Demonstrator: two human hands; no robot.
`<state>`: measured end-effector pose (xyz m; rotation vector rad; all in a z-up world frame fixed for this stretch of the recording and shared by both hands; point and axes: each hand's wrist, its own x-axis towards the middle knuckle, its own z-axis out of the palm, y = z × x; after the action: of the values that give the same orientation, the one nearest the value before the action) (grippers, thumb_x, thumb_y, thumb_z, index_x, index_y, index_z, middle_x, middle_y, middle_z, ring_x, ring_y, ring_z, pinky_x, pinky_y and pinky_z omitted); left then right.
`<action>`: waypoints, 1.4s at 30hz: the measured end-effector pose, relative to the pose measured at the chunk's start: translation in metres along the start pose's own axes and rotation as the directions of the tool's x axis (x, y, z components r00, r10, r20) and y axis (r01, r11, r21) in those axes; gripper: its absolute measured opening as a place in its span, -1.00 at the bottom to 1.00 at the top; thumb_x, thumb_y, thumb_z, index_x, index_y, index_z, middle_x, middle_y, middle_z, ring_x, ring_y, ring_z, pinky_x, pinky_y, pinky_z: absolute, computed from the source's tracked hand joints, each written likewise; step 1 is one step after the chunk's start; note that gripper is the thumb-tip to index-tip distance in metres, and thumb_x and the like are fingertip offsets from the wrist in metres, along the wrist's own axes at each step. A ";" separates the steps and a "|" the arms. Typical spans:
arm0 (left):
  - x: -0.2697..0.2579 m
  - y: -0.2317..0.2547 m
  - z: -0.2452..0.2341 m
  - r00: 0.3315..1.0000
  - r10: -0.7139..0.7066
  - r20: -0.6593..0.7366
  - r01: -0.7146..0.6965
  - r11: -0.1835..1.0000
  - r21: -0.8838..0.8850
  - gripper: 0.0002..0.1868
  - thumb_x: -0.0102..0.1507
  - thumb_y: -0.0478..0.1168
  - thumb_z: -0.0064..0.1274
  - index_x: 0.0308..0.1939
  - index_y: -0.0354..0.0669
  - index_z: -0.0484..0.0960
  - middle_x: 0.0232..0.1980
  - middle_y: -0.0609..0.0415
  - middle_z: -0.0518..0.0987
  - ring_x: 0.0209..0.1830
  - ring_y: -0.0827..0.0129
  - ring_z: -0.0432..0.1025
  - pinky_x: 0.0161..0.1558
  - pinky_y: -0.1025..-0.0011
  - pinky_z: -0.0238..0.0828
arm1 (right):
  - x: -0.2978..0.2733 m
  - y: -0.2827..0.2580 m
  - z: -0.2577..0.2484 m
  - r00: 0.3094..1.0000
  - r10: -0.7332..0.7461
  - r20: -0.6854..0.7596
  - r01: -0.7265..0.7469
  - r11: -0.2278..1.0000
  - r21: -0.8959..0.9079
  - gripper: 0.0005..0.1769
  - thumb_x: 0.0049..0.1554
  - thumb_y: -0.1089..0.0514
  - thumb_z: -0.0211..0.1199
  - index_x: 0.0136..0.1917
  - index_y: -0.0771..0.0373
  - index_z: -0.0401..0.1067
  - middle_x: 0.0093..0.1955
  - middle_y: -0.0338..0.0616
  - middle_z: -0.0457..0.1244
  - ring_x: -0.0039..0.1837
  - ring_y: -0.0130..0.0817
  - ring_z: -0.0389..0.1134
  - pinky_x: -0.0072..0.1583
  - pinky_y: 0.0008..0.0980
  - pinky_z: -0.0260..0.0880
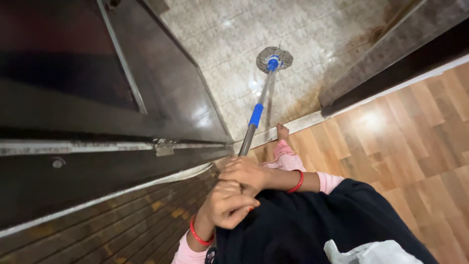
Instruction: The person mops a tiled bathroom floor and the adjacent wood-patterned floor using a string mop, moving the mop head across the wet tiles and between different areas.
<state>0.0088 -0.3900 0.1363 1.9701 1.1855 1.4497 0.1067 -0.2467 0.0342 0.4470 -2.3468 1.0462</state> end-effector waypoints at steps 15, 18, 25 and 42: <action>0.075 -0.061 0.000 0.987 0.111 0.113 -0.080 0.966 -0.248 -0.87 0.16 -0.41 0.27 -0.21 -0.25 0.75 -0.55 0.08 0.49 -0.61 0.25 0.37 -0.43 0.27 0.18 | 0.010 0.054 -0.061 0.993 -0.078 -0.085 0.094 0.976 0.196 -0.60 -0.32 -0.04 0.36 -0.26 0.19 0.36 -0.28 -0.19 0.26 -0.22 -0.16 0.33 -0.17 -0.21 0.22; 0.112 -0.104 0.005 0.979 0.117 0.164 -0.082 0.975 -0.208 -0.86 0.16 -0.40 0.27 -0.21 -0.23 0.74 -0.52 0.09 0.51 -0.57 0.26 0.41 -0.40 0.29 0.24 | 0.002 0.102 -0.090 0.997 -0.048 -0.056 0.059 0.975 0.212 -0.58 -0.33 -0.08 0.38 -0.28 0.19 0.37 -0.33 -0.21 0.21 -0.24 -0.13 0.30 -0.17 -0.18 0.18; 0.177 -0.218 0.027 0.991 0.042 0.125 -0.045 0.999 0.023 -0.86 0.12 -0.40 0.27 -0.27 -0.15 0.76 -0.45 0.08 0.58 -0.51 0.26 0.41 -0.36 0.34 0.29 | -0.026 0.230 -0.141 0.998 0.069 -0.014 -0.068 0.997 0.041 -0.59 -0.23 -0.18 0.33 -0.28 0.14 0.39 -0.31 -0.25 0.21 -0.14 -0.18 0.31 -0.05 -0.20 0.25; 0.164 -0.272 0.053 0.996 0.062 0.063 -0.074 0.974 0.215 -0.77 0.12 -0.21 0.38 -0.24 -0.20 0.68 -0.33 -0.01 0.61 -0.32 0.14 0.51 -0.20 0.29 0.44 | -0.059 0.251 -0.127 0.916 0.395 -0.066 -0.399 0.915 -0.057 -0.68 -0.04 -0.13 0.20 -0.15 0.12 0.45 -0.10 -0.24 0.22 0.27 -0.20 0.23 0.51 0.11 -0.17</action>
<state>-0.0320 -0.0982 0.0068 2.2018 1.3114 1.3362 0.0731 0.0164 -0.0757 -0.0941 -2.4738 1.1312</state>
